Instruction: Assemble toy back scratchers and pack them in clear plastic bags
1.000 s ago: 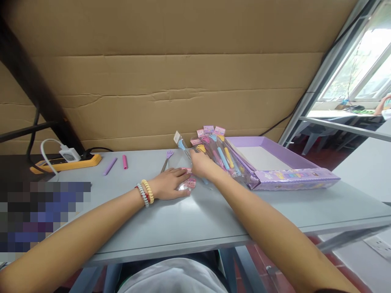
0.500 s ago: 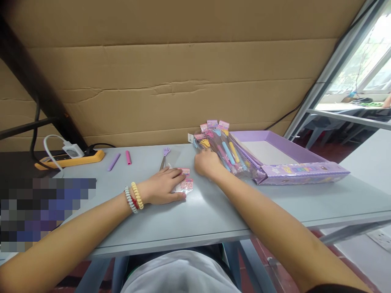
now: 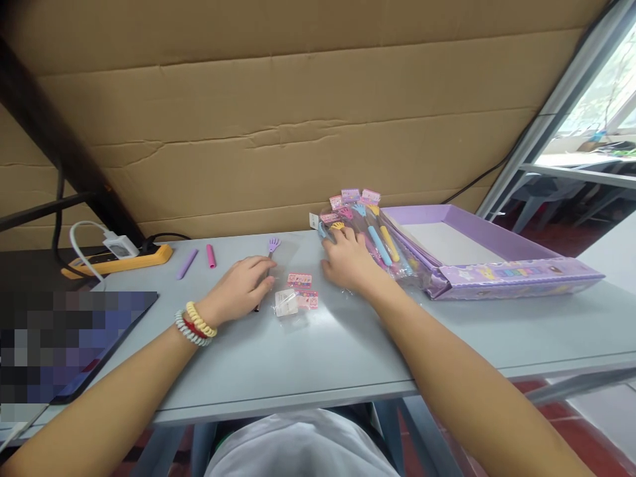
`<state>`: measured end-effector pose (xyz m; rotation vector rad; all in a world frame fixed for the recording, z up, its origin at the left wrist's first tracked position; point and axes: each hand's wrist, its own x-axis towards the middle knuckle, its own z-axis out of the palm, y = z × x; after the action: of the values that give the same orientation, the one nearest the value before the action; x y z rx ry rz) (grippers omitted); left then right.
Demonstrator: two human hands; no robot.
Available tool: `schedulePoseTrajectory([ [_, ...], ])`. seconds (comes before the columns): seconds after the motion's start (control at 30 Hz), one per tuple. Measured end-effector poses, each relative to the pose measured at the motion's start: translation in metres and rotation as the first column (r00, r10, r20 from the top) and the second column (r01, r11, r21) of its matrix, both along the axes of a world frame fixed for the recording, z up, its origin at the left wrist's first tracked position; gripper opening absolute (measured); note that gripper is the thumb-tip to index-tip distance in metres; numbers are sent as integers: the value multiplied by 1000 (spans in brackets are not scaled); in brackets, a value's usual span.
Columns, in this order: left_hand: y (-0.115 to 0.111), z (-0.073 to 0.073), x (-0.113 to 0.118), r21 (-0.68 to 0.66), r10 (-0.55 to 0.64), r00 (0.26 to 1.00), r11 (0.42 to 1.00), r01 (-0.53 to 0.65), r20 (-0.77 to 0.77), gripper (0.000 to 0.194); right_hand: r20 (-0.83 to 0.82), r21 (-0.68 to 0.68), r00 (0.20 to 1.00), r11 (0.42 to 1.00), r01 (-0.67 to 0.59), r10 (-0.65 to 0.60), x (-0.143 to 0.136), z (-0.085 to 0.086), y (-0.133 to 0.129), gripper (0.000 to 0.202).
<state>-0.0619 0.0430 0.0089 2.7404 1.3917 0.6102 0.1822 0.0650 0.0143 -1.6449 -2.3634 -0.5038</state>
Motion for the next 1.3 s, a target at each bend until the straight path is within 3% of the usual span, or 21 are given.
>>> schedulePoseTrajectory([
  [0.1, -2, -3, 4, 7, 31, 999, 999, -31, -9, 40, -76, 37, 980, 983, -182, 184, 0, 5, -5, 35],
  [0.2, -8, -2, 9, 10, -33, 998, 999, 34, -51, 42, -188, 5, 910, 927, -375, 370, -4, 5, -7, 30],
  [0.33, -18, 2, 15, -10, -48, 997, 999, 48, -68, 36, -272, -141, 873, 881, -453, 405, -12, 0, -11, 28],
  [0.47, -24, 1, 16, -47, -85, 994, 996, 82, -65, 70, -315, -260, 860, 835, -486, 402, -18, 0, -16, 25],
  [0.57, -25, 0, 17, -55, -116, 992, 992, 113, -49, 85, -346, -270, 842, 815, -513, 415, -19, 2, -19, 23],
  [0.67, -23, 2, 17, -10, -125, 991, 992, 126, 53, 63, -367, -244, 822, 808, -536, 435, -20, 2, -20, 25],
  [0.77, -15, 4, 11, 51, -22, 974, 999, 11, 228, 25, -372, -228, 821, 815, -533, 433, -21, 1, -21, 28],
  [0.83, -9, 6, 4, 46, 35, 961, 998, -50, 275, 23, -371, -234, 826, 819, -525, 424, -21, 1, -22, 29],
  [1.03, 1, 6, -5, -77, 94, 977, 994, -80, 190, 26, -344, -235, 833, 819, -523, 434, -19, 2, -21, 27],
  [1.3, 6, 1, -4, -10, 118, 976, 993, -118, 180, 26, -304, -237, 834, 812, -533, 460, -17, 1, -18, 27],
])
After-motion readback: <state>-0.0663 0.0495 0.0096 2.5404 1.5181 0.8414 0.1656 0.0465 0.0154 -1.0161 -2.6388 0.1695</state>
